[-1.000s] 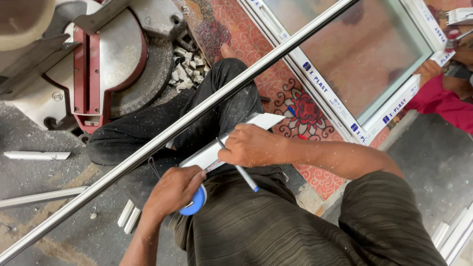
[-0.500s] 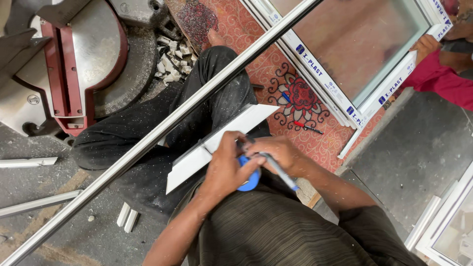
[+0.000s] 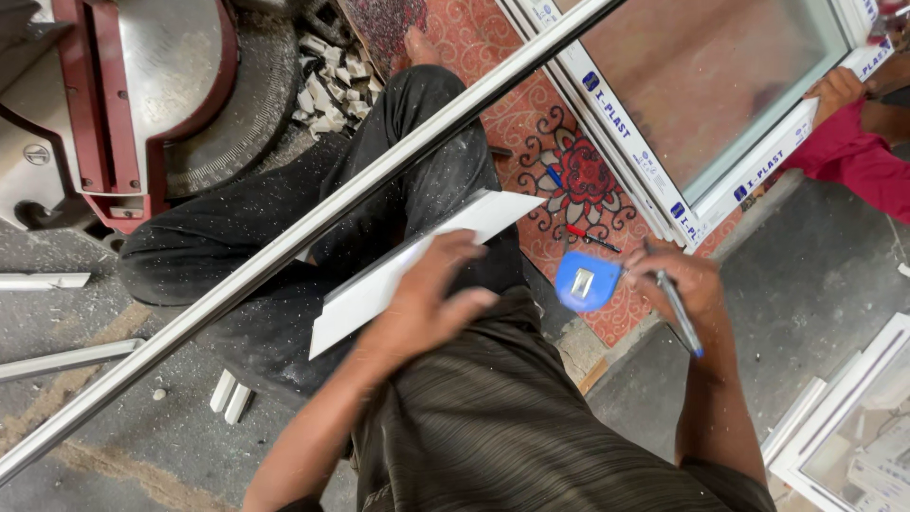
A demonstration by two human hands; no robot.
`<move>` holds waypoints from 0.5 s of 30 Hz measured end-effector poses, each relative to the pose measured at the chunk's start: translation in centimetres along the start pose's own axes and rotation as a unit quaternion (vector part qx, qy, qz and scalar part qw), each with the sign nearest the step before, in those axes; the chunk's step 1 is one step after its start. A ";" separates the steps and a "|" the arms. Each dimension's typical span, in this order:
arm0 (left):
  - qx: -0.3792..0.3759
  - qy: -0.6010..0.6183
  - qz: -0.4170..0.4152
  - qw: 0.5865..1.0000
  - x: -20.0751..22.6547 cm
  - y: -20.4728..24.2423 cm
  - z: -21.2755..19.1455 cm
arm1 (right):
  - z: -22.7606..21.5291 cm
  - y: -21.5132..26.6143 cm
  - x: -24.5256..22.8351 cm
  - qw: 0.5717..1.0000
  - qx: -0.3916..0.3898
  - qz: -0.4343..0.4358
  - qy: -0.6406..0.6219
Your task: The person measures and marks white plastic profiles using a tape measure and marker, then cuts them to size using a miter saw. The person repeats this process for multiple pieces, handling the profiles and operating the saw.
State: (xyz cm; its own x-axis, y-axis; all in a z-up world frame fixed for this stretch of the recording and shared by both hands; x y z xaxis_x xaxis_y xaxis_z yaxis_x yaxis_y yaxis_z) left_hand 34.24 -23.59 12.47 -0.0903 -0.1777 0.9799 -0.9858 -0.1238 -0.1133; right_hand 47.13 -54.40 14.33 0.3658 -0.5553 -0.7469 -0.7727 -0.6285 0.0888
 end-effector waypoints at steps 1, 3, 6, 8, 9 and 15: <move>0.052 0.020 -0.043 0.998 -1.9 0.6 -2.9 | -1.0 0.5 2.1 0.999 0.018 0.041 0.026; 0.139 -0.122 0.011 0.983 -2.4 2.6 -9.9 | -0.4 0.5 7.8 0.986 0.041 0.143 0.082; 0.197 -0.244 -0.060 0.948 -6.0 5.2 -18.1 | 3.3 -1.4 12.6 0.991 0.045 0.051 0.112; 0.163 -0.363 -0.075 0.914 -7.6 6.1 -20.0 | 7.2 -2.7 17.5 0.996 0.050 0.072 0.029; 0.130 -0.419 -0.082 0.895 -8.3 6.7 -20.7 | 9.1 -3.0 20.5 0.991 0.052 0.124 -0.010; -0.093 -0.258 -0.322 0.906 -18.3 9.0 -20.3 | 14.8 -4.4 24.6 0.993 0.064 0.088 0.043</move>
State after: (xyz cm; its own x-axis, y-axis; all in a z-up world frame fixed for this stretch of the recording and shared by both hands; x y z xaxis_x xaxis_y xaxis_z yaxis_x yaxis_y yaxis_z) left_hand 24.17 -1.62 -3.14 0.5429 -0.5665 0.6199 -0.8217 -0.2058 0.5315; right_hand 51.84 -57.28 -14.16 0.2583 -0.6976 -0.6683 -0.8862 -0.4465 0.1235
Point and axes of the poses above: each hand's wrist, its own y-axis away from the middle knuckle, its own z-axis out of the palm, x = y × z, the point moved 10 cm from there along -y, towards the middle knuckle, and after that the axes turned 1 degree about y, right-handed, at the moved point
